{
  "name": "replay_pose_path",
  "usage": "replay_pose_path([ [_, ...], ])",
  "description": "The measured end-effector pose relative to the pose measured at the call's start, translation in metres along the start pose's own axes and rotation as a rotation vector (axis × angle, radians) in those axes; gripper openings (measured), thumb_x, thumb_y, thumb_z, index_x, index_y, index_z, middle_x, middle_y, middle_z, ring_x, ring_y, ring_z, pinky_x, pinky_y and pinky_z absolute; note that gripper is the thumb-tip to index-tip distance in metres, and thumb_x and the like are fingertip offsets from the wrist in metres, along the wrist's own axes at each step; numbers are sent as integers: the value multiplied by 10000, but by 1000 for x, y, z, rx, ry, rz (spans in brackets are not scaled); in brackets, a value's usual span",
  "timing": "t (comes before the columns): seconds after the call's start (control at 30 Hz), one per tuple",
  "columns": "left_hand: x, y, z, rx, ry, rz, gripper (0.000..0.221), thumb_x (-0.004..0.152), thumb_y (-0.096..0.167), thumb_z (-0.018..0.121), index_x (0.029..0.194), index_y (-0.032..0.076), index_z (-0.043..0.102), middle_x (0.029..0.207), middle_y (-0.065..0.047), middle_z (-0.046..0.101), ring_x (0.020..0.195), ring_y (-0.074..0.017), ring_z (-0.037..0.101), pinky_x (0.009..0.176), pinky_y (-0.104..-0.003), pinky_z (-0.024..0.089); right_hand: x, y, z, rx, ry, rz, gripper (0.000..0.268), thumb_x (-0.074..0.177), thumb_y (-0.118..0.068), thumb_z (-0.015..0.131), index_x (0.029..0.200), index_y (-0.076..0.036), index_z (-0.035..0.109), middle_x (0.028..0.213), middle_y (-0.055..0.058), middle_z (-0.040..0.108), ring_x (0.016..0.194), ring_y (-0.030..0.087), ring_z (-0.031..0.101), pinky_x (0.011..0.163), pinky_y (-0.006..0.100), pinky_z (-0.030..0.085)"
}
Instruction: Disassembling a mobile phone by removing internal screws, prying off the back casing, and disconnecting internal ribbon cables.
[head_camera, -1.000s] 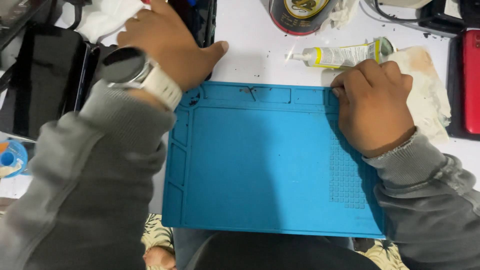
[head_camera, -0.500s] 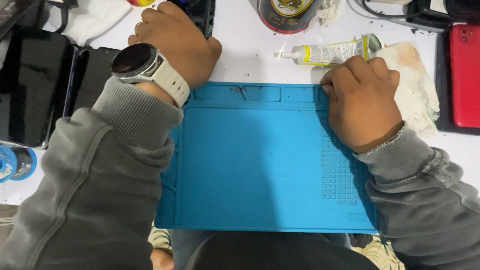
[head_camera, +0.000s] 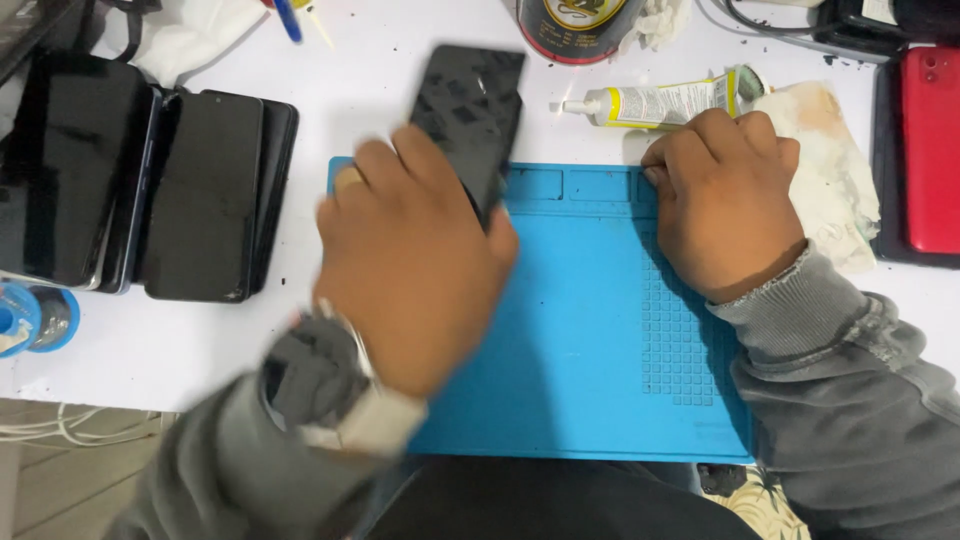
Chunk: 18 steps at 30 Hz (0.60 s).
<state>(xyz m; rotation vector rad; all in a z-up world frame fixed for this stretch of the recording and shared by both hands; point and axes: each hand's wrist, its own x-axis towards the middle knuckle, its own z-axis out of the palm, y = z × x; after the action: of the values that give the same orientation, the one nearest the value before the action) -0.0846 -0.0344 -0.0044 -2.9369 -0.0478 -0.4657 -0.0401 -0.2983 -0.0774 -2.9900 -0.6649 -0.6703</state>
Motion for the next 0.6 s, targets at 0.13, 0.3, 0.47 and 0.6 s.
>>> replay_pose_path([
  [0.13,-46,14,-23,39,-28,87,889,838,703,636,1333,-29,540,1101,-146,585,972,-320,615,767,-399,508,0,1,0,-3,-17,-3,126,944,-83,759,1013,-152,681,1006,59,559,919,360,474,680,458,287],
  [0.3,-77,35,-28,55,-130,-36,976,716,729,712,1386,43,530,1171,-96,593,1040,-277,626,891,-376,506,-2,3,1,4,-13,-13,150,944,-28,747,1019,-146,692,1004,51,576,934,347,489,700,455,300],
  [0.47,-92,54,-21,39,-173,-28,972,753,717,685,1412,26,503,1216,-136,596,1035,-287,622,884,-387,505,-2,4,3,-9,0,-23,137,950,-84,775,1034,-162,700,1030,52,587,962,357,509,710,461,307],
  [0.6,-93,60,-22,50,-189,6,935,851,735,601,1412,-6,498,1181,-138,607,971,-257,635,821,-347,524,-3,3,3,10,-12,-11,141,949,-70,781,1030,-151,700,1043,51,578,972,353,492,717,456,291],
])
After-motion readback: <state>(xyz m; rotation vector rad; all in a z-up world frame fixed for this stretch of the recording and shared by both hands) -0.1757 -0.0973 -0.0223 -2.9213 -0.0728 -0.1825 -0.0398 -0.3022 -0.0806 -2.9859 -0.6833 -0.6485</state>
